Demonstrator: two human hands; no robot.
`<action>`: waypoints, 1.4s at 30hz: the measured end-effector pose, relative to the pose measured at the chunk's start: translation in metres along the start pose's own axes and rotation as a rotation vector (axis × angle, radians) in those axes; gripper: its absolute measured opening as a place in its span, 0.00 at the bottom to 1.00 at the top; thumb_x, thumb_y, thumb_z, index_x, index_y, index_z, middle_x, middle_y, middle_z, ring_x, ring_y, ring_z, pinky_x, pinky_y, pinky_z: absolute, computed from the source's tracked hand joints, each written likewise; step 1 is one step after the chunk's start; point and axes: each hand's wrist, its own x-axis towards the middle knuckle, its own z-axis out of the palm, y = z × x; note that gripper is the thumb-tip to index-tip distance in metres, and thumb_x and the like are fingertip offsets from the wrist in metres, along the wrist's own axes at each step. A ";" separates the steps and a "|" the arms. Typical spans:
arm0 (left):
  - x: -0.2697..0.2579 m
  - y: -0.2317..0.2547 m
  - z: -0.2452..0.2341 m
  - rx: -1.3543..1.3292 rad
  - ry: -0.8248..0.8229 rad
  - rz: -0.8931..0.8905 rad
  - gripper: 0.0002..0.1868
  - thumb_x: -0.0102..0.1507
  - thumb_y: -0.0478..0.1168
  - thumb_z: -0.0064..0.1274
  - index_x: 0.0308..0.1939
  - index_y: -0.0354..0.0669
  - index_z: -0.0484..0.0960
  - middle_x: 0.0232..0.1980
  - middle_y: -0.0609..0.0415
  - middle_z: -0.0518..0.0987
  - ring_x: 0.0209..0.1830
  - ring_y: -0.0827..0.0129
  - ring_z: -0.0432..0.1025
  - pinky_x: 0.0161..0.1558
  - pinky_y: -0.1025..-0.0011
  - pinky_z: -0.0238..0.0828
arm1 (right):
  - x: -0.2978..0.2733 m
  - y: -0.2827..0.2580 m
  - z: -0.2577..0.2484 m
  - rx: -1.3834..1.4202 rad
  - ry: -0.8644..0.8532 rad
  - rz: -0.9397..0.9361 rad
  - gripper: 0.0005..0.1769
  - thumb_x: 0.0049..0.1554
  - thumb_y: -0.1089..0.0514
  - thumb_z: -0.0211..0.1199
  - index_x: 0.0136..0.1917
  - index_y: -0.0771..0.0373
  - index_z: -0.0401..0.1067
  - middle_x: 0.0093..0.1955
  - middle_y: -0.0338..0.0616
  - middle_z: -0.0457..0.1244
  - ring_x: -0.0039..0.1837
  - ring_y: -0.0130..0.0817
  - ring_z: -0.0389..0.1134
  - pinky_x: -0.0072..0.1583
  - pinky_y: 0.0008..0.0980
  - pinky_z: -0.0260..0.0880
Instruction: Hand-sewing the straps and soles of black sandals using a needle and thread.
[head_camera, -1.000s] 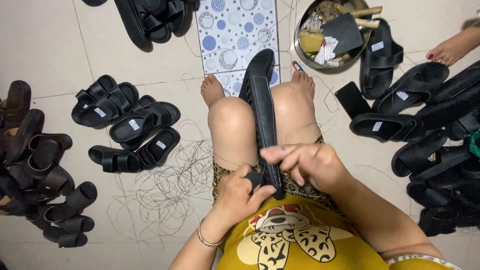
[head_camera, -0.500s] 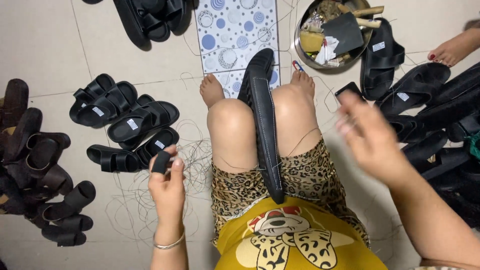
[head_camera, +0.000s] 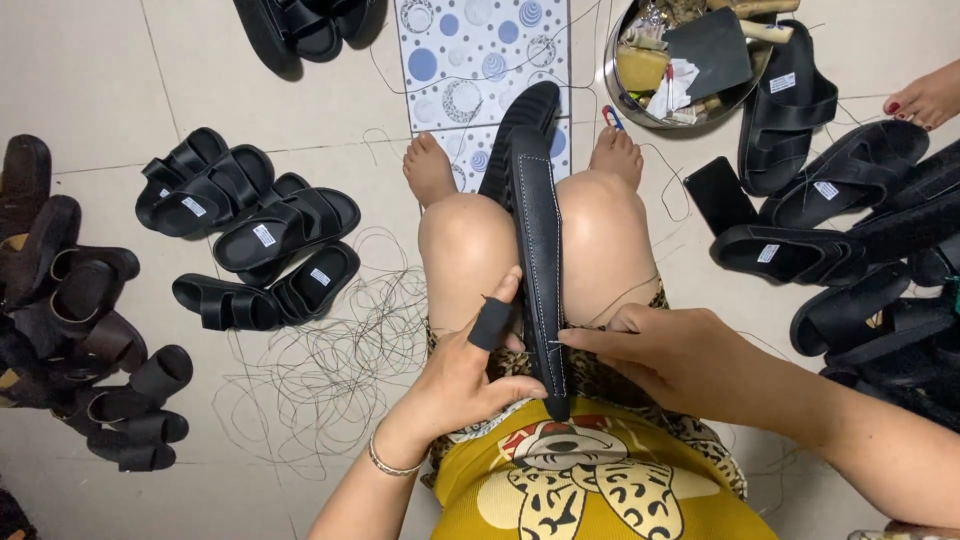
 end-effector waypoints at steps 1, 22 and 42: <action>0.001 0.002 -0.001 0.010 0.009 -0.004 0.61 0.52 0.55 0.69 0.79 0.39 0.50 0.53 0.36 0.82 0.38 0.46 0.82 0.37 0.52 0.81 | 0.001 0.000 -0.001 -0.035 -0.041 0.017 0.22 0.61 0.56 0.54 0.67 0.41 0.72 0.31 0.37 0.58 0.24 0.41 0.65 0.28 0.35 0.67; -0.045 -0.057 0.019 -0.858 0.253 -0.045 0.15 0.58 0.30 0.63 0.44 0.19 0.80 0.27 0.38 0.79 0.19 0.63 0.77 0.18 0.77 0.75 | 0.005 0.011 0.016 0.060 -0.049 0.115 0.23 0.59 0.51 0.61 0.68 0.49 0.69 0.52 0.45 0.74 0.46 0.51 0.77 0.45 0.45 0.80; -0.029 -0.013 -0.016 -0.487 0.473 -0.335 0.15 0.66 0.30 0.47 0.50 0.16 0.77 0.18 0.49 0.68 0.10 0.78 0.56 0.13 0.79 0.51 | 0.009 0.000 0.018 -0.006 0.062 0.074 0.22 0.59 0.53 0.63 0.67 0.54 0.72 0.49 0.43 0.74 0.46 0.44 0.77 0.44 0.40 0.79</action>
